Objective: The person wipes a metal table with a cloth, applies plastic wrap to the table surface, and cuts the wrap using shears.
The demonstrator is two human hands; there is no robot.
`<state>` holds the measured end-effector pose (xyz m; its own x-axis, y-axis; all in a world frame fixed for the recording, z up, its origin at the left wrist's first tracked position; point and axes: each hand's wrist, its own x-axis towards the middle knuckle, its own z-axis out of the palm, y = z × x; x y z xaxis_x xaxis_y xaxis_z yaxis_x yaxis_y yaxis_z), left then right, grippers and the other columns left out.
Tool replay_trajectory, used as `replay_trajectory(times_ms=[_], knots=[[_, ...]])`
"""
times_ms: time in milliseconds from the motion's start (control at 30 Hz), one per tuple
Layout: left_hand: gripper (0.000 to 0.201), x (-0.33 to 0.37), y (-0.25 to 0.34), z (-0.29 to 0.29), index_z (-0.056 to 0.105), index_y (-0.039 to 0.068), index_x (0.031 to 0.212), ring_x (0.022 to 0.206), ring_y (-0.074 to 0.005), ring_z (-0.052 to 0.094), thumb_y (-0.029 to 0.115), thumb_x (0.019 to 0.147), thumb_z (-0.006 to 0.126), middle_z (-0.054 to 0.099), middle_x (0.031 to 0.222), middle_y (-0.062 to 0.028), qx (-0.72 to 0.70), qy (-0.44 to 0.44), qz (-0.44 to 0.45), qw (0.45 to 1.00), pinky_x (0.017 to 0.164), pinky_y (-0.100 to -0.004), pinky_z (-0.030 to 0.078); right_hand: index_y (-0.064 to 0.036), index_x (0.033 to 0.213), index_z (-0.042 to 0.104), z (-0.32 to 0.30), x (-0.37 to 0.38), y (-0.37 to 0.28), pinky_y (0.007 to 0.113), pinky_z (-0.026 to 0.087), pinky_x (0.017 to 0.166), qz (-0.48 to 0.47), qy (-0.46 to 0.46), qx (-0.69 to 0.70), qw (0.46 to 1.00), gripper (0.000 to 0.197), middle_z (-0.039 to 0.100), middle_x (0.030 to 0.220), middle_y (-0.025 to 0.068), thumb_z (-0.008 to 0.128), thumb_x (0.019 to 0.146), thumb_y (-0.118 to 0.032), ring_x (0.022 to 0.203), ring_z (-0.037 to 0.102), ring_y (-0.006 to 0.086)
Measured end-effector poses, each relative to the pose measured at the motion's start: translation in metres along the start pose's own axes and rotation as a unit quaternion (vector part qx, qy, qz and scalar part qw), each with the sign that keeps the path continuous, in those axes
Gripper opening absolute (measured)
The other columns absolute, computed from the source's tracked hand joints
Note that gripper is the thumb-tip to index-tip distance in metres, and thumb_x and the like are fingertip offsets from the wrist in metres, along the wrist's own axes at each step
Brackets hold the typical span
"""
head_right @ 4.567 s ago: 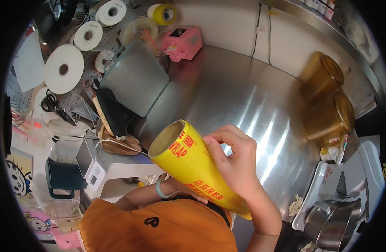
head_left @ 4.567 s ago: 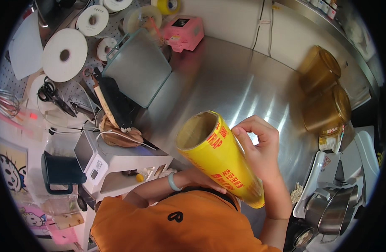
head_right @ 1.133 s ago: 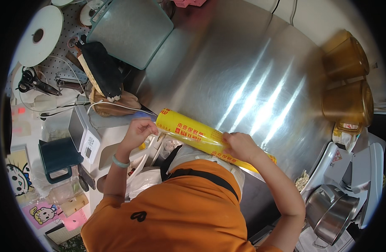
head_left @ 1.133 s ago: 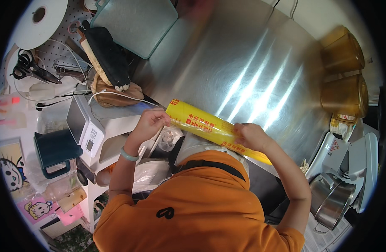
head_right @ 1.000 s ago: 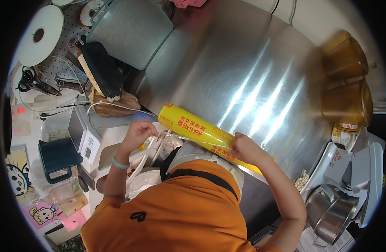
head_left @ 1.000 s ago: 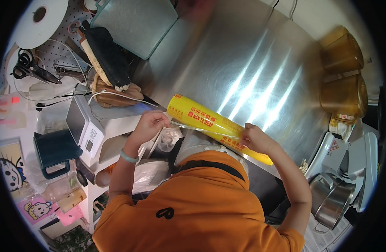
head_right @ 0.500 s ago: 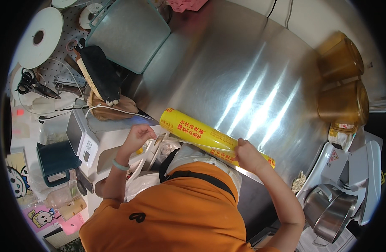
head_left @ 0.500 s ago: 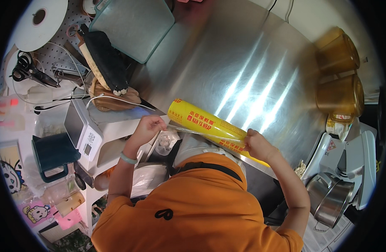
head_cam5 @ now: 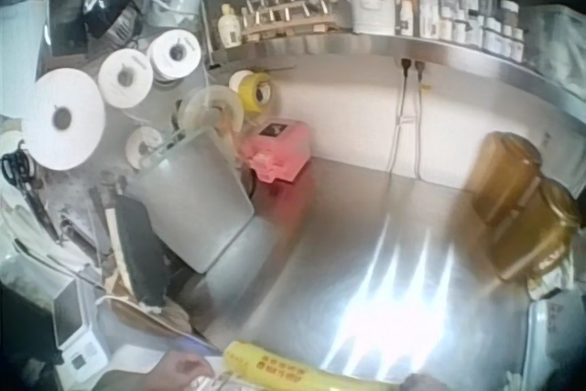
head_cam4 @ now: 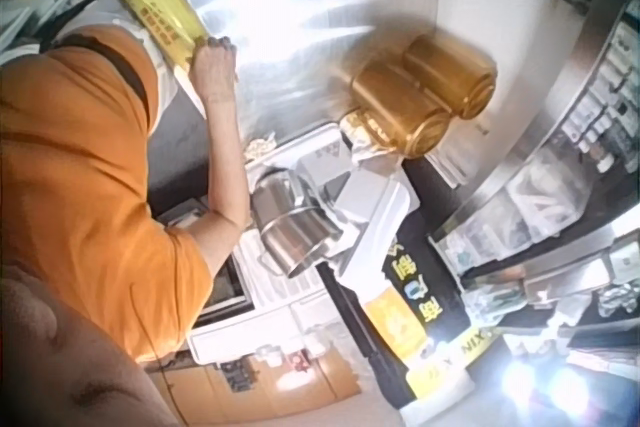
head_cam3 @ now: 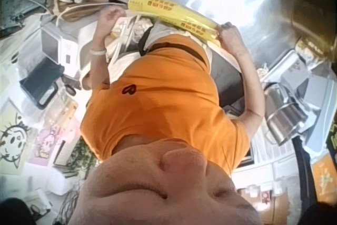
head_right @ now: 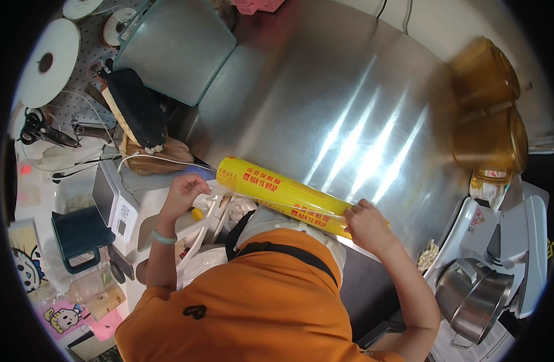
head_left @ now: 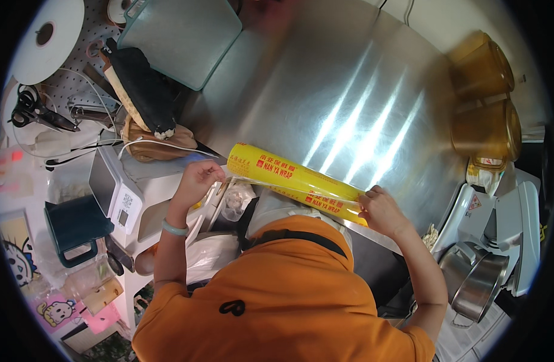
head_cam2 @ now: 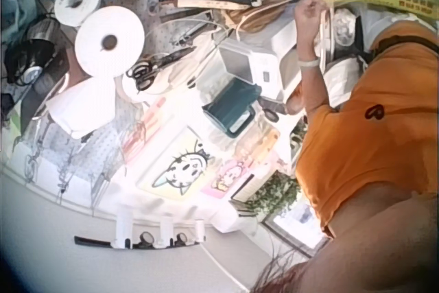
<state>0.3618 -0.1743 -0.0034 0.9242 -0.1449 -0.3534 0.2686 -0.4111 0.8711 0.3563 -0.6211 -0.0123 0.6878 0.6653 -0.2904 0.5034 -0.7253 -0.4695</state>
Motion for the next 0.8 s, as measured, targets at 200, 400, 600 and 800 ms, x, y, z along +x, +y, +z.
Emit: replay_trajectory(times_ms=[200, 400, 600, 800], knots=[[0.011, 0.003, 0.004, -0.002, 0.061, -0.002, 0.077, 0.073, -0.0119, 0.061, 0.001, 0.087, 0.057, 0.063, 0.075, -0.0059, 0.025, 0.0, 0.012, 1.0, 0.071, -0.0255, 0.051, 0.0, 0.084, 0.06, -0.001, -0.005, 0.011, 0.041, 0.05, 0.073, 0.072, -0.003, 0.059, 0.996, 0.024, 0.059, 0.082, 0.0135, 0.073, 0.071, -0.016, 0.08, 0.059, 0.033], [0.012, 0.006, 0.004, -0.001, 0.061, -0.004, 0.076, 0.071, -0.0121, 0.062, 0.001, 0.087, 0.059, 0.064, 0.074, -0.0061, 0.035, 0.018, 0.016, 0.999, 0.07, -0.0253, 0.051, -0.0003, 0.079, 0.061, -0.001, -0.016, 0.023, 0.042, 0.049, 0.069, 0.038, 0.015, 0.062, 0.997, 0.02, 0.058, 0.082, 0.0152, 0.07, 0.075, -0.018, 0.073, 0.059, 0.0342], [0.011, 0.009, 0.005, -0.005, 0.06, -0.004, 0.076, 0.069, -0.0126, 0.063, 0.0, 0.087, 0.059, 0.064, 0.072, -0.0067, 0.033, 0.025, 0.016, 0.999, 0.069, -0.0258, 0.052, -0.0002, 0.074, 0.06, -0.004, -0.025, 0.021, 0.04, 0.049, 0.064, 0.085, 0.054, 0.079, 0.992, 0.022, 0.056, 0.072, 0.014, 0.069, 0.077, -0.02, 0.07, 0.058, 0.033], [0.009, 0.007, 0.006, -0.006, 0.06, -0.003, 0.079, 0.07, -0.0125, 0.063, 0.0, 0.087, 0.058, 0.064, 0.073, -0.0066, 0.0, 0.037, 0.016, 0.999, 0.071, -0.0259, 0.052, -0.003, 0.063, 0.056, -0.015, -0.033, 0.023, 0.04, 0.047, 0.058, 0.055, 0.124, -0.026, 0.99, 0.029, 0.054, 0.066, 0.0124, 0.07, 0.077, -0.025, 0.06, 0.055, 0.0296]])
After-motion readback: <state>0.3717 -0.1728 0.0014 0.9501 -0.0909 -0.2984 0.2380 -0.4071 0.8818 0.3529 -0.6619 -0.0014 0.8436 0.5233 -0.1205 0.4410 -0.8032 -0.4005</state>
